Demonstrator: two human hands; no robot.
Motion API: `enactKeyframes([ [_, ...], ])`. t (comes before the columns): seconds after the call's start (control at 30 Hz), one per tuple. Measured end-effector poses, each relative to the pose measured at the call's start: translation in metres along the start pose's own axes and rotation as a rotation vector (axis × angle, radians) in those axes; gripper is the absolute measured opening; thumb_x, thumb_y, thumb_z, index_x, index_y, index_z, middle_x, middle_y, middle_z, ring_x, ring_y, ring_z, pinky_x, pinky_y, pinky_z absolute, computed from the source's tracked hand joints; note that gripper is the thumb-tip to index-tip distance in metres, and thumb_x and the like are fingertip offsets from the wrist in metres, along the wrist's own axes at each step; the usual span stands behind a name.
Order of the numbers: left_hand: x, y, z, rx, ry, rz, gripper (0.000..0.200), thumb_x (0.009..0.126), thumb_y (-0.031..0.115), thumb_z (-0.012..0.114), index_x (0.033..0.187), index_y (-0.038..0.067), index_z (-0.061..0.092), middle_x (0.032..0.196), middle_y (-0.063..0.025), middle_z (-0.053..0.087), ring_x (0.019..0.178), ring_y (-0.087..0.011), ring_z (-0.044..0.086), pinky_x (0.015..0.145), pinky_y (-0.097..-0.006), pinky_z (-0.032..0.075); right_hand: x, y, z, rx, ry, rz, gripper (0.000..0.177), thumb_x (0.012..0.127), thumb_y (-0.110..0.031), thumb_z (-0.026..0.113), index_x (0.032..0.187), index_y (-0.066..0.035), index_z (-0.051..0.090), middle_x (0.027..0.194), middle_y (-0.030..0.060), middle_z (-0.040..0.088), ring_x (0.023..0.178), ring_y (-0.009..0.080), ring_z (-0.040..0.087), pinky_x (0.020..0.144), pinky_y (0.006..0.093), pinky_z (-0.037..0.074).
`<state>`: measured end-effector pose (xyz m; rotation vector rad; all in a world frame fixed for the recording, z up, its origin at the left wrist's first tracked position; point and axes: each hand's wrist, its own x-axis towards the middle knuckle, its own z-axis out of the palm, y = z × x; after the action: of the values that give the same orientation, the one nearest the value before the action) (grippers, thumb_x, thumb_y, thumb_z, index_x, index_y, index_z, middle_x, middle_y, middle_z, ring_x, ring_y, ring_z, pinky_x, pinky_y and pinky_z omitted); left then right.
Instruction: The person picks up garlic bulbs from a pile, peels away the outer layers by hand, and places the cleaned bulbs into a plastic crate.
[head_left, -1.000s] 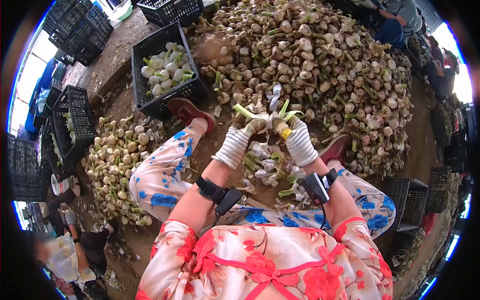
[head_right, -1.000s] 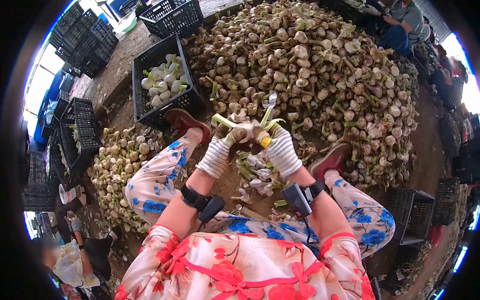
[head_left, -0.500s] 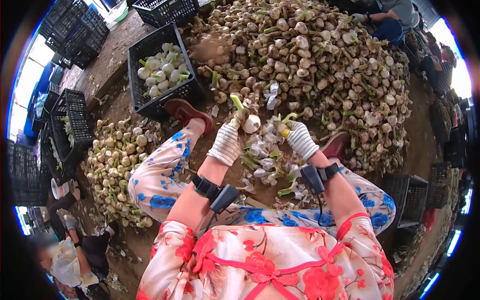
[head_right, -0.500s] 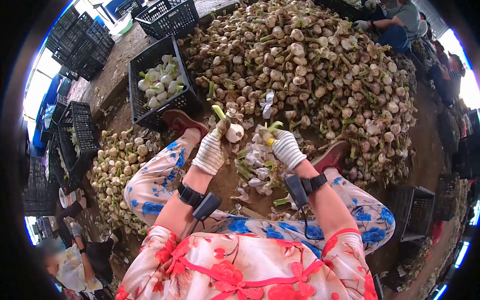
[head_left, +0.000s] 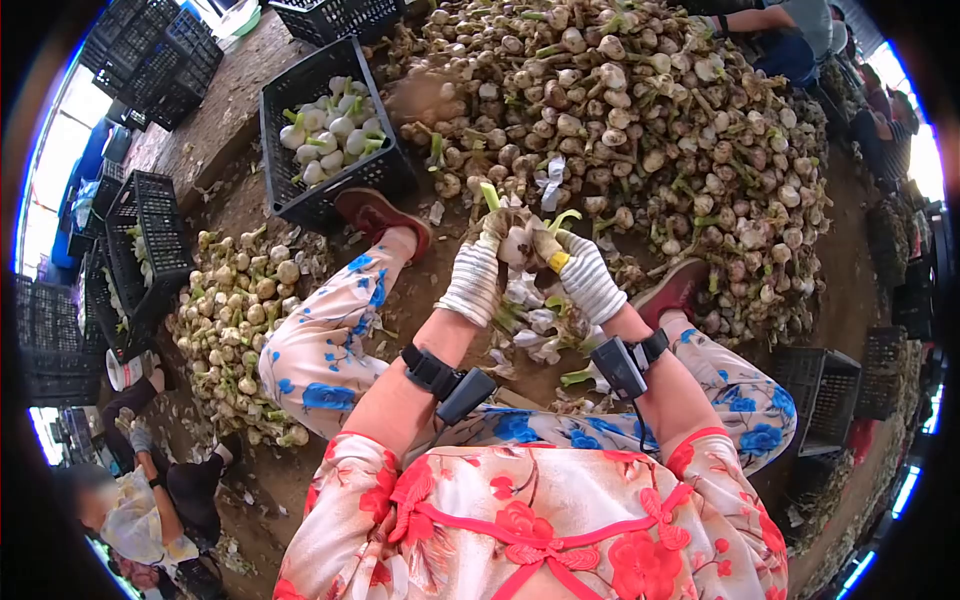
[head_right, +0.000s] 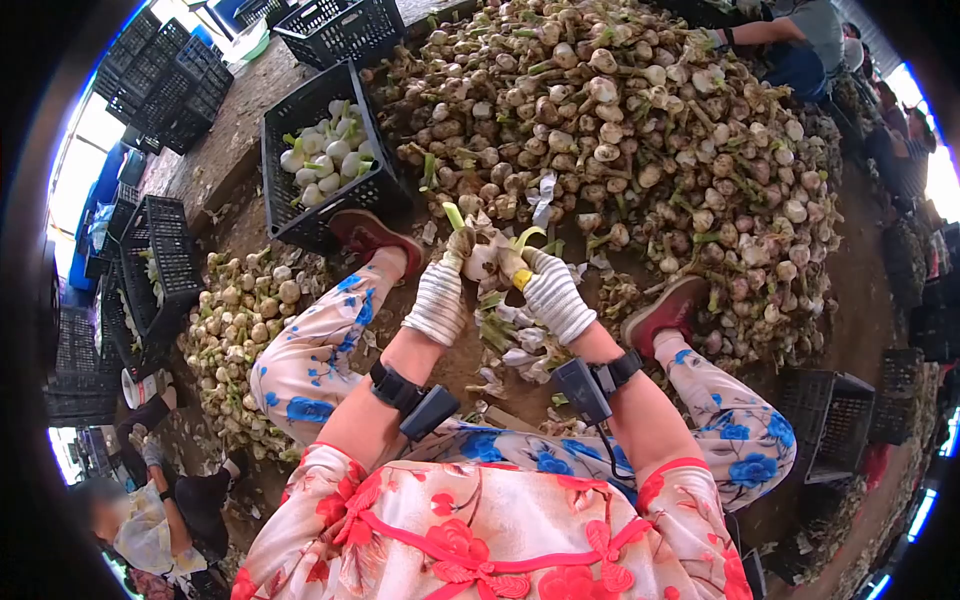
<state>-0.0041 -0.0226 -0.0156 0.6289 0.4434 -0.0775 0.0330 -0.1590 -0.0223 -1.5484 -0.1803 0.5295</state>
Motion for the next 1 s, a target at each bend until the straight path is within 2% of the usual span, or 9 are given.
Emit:
enactKeyframes([
  [0.23,0.003,-0.005,-0.004,0.028,0.014,0.004,0.029,0.086,0.029,0.054,0.101,0.004,0.058,0.088,-0.0034,0.060,0.073,-0.0098,0.056,0.063,-0.0231,0.048,-0.003,-0.008,0.002,-0.086,-0.024,0.108,0.029,0.083,-0.027,0.059,0.091,0.000,0.060,0.068,-0.0002,0.056,0.062,0.0060,0.046,0.055,0.0224,0.041],
  [0.37,-0.003,0.003,0.005,0.005,-0.006,-0.014,0.031,0.085,0.031,0.055,0.101,0.005,0.057,0.087,-0.0039,0.060,0.074,-0.0120,0.057,0.065,-0.0243,0.049,0.001,0.019,-0.002,0.004,0.007,-0.221,0.027,0.083,-0.026,0.059,0.090,0.000,0.060,0.069,0.0001,0.059,0.059,0.0045,0.048,0.052,0.0197,0.041],
  [0.43,0.003,0.003,0.002,-0.046,0.032,-0.005,0.032,0.084,0.033,0.056,0.100,0.005,0.057,0.087,-0.0036,0.060,0.073,-0.0128,0.057,0.064,-0.0248,0.048,-0.001,0.006,-0.010,0.316,-0.020,0.247,0.029,0.083,-0.027,0.058,0.090,0.001,0.060,0.071,0.0006,0.059,0.062,0.0056,0.048,0.054,0.0213,0.041],
  [0.6,0.016,-0.015,-0.011,0.041,-0.053,0.095,0.024,0.087,0.025,0.053,0.103,0.007,0.055,0.091,-0.0035,0.059,0.082,-0.0127,0.056,0.074,-0.0270,0.048,-0.002,0.002,0.006,-0.384,0.062,-0.024,0.026,0.082,-0.023,0.060,0.089,0.002,0.059,0.073,0.0001,0.058,0.066,0.0029,0.045,0.057,0.0197,0.040],
  [0.77,-0.007,0.008,0.009,0.103,0.081,0.000,0.016,0.082,0.016,0.060,0.095,0.007,0.058,0.082,-0.0012,0.059,0.069,-0.0111,0.055,0.061,-0.0236,0.047,0.005,0.032,0.000,-0.223,0.095,-0.179,0.015,0.082,-0.009,0.055,0.090,0.003,0.057,0.076,0.0011,0.059,0.068,0.0050,0.047,0.060,0.0222,0.042],
  [0.8,0.012,-0.007,-0.010,-0.060,0.037,0.150,0.015,0.083,0.017,0.058,0.094,0.007,0.058,0.081,-0.0018,0.060,0.068,-0.0114,0.056,0.060,-0.0227,0.048,0.017,0.056,-0.012,-0.454,0.160,-0.193,0.019,0.078,-0.013,0.055,0.091,0.000,0.057,0.075,0.0177,0.060,0.062,0.0253,0.055,0.058,0.0314,0.044],
  [0.83,0.017,-0.006,-0.014,-0.052,0.102,0.121,0.015,0.084,0.019,0.058,0.094,0.008,0.058,0.081,-0.0025,0.060,0.070,-0.0117,0.057,0.060,-0.0234,0.049,0.013,0.043,-0.020,-0.738,0.123,0.029,0.020,0.078,-0.013,0.055,0.094,-0.001,0.057,0.077,0.0184,0.060,0.065,0.0285,0.056,0.059,0.0324,0.045],
  [0.9,0.022,-0.004,-0.023,-0.200,-0.061,0.082,0.017,0.084,0.021,0.058,0.094,0.007,0.058,0.081,-0.0036,0.060,0.070,-0.0127,0.058,0.060,-0.0244,0.050,0.007,0.054,-0.032,-0.710,0.137,-0.166,0.021,0.079,-0.018,0.056,0.093,-0.002,0.057,0.071,0.0179,0.060,0.065,0.0290,0.058,0.060,0.0333,0.046],
  [1.0,0.025,0.001,-0.028,-0.295,-0.016,-0.036,0.019,0.083,0.024,0.058,0.092,0.007,0.057,0.080,-0.0047,0.060,0.068,-0.0140,0.058,0.060,-0.0256,0.051,0.005,0.042,-0.037,-0.681,-0.004,0.003,0.022,0.079,-0.018,0.057,0.093,-0.001,0.059,0.079,0.0170,0.061,0.069,0.0300,0.059,0.064,0.0330,0.047],
])
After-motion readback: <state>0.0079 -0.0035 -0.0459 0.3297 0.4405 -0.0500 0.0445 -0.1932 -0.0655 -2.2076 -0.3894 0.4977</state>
